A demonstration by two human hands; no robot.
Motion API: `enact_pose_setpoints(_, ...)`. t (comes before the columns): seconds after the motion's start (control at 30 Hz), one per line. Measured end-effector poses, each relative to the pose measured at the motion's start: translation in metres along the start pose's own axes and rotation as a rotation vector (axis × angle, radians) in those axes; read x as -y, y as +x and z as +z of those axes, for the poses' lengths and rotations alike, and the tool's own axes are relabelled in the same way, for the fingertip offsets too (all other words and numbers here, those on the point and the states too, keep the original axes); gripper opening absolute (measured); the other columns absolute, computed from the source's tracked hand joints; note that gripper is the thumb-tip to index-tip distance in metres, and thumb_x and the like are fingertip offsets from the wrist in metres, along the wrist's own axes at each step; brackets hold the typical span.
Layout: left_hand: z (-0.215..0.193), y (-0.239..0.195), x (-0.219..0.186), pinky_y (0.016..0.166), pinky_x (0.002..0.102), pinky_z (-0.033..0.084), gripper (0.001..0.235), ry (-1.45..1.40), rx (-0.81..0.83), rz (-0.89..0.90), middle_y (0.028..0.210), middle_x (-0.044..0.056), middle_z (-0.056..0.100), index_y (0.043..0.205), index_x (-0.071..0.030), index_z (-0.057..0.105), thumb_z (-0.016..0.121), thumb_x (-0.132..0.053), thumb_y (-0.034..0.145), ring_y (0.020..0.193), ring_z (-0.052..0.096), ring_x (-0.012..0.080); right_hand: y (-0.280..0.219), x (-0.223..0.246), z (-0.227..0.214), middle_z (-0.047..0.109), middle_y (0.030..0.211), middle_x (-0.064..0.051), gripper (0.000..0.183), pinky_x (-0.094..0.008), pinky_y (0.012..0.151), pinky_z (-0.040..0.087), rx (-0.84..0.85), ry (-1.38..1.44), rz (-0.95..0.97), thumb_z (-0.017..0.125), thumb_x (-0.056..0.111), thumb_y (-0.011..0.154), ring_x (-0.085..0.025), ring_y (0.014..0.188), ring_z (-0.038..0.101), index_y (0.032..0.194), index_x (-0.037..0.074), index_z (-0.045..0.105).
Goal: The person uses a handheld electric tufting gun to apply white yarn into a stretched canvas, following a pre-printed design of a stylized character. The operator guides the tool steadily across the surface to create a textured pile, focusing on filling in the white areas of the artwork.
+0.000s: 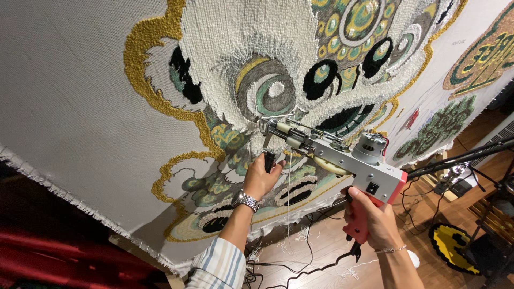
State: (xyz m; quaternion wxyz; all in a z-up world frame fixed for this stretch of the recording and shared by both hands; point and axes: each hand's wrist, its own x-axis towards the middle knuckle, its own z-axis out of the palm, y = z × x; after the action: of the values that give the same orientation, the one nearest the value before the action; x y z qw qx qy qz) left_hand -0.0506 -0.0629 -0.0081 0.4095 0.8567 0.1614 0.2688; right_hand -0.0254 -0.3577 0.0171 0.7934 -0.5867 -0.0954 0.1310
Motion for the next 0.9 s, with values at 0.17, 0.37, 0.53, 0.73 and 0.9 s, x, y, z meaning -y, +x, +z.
enact_pose_setpoints(0.17,-0.001,0.009,0.008,0.068,0.043,0.055,0.036,0.039,-0.01,0.016,0.083,0.018,0.074,0.092,-0.001,0.066,0.074,-0.036,0.085,0.074,0.072,0.0334,0.001,0.005,0.012,0.059,0.075,-0.005,0.03,-0.034,0.047,0.048,-0.022,0.005,0.02,0.075,0.024,0.084,-0.017,0.059,0.059,0.1,0.002,0.063)
enact_pose_setpoints(0.37,-0.014,0.015,0.008,0.066,0.044,0.055,0.041,0.056,0.037,-0.057,0.079,0.015,0.074,0.09,-0.002,0.066,0.071,-0.042,0.088,0.072,0.073,0.032,0.002,0.016,0.032,0.061,0.068,-0.007,0.028,-0.033,0.045,0.049,0.019,-0.107,-0.063,0.077,0.023,0.083,-0.017,0.053,0.059,0.094,0.001,0.066)
enact_pose_setpoints(0.53,-0.033,0.021,0.009,0.068,0.041,0.057,0.041,0.132,0.019,-0.023,0.085,0.013,0.076,0.097,-0.008,0.068,0.073,-0.046,0.086,0.077,0.075,0.0297,-0.002,0.018,0.046,0.061,0.064,-0.006,0.026,-0.03,0.045,0.046,0.019,-0.259,-0.164,0.078,0.023,0.085,-0.015,0.05,0.057,0.089,0.001,0.065)
enact_pose_setpoints(0.73,-0.058,0.025,0.007,0.068,0.043,0.057,0.033,0.281,-0.026,-0.187,0.078,0.014,0.077,0.094,-0.013,0.077,0.071,-0.044,0.086,0.072,0.075,0.0306,-0.005,0.01,0.058,0.062,0.063,-0.006,0.027,-0.029,0.045,0.045,0.046,-0.302,-0.22,0.079,0.023,0.084,-0.014,0.05,0.057,0.088,0.0,0.066)
enact_pose_setpoints(0.9,-0.058,0.037,0.023,0.066,0.042,0.058,0.026,0.253,-0.124,-0.026,0.08,0.014,0.077,0.095,-0.012,0.079,0.074,-0.034,0.081,0.072,0.075,0.0301,-0.005,0.009,0.061,0.065,0.066,-0.007,0.026,-0.029,0.046,0.047,0.048,-0.388,-0.147,0.08,0.023,0.083,-0.014,0.052,0.06,0.09,0.0,0.069)
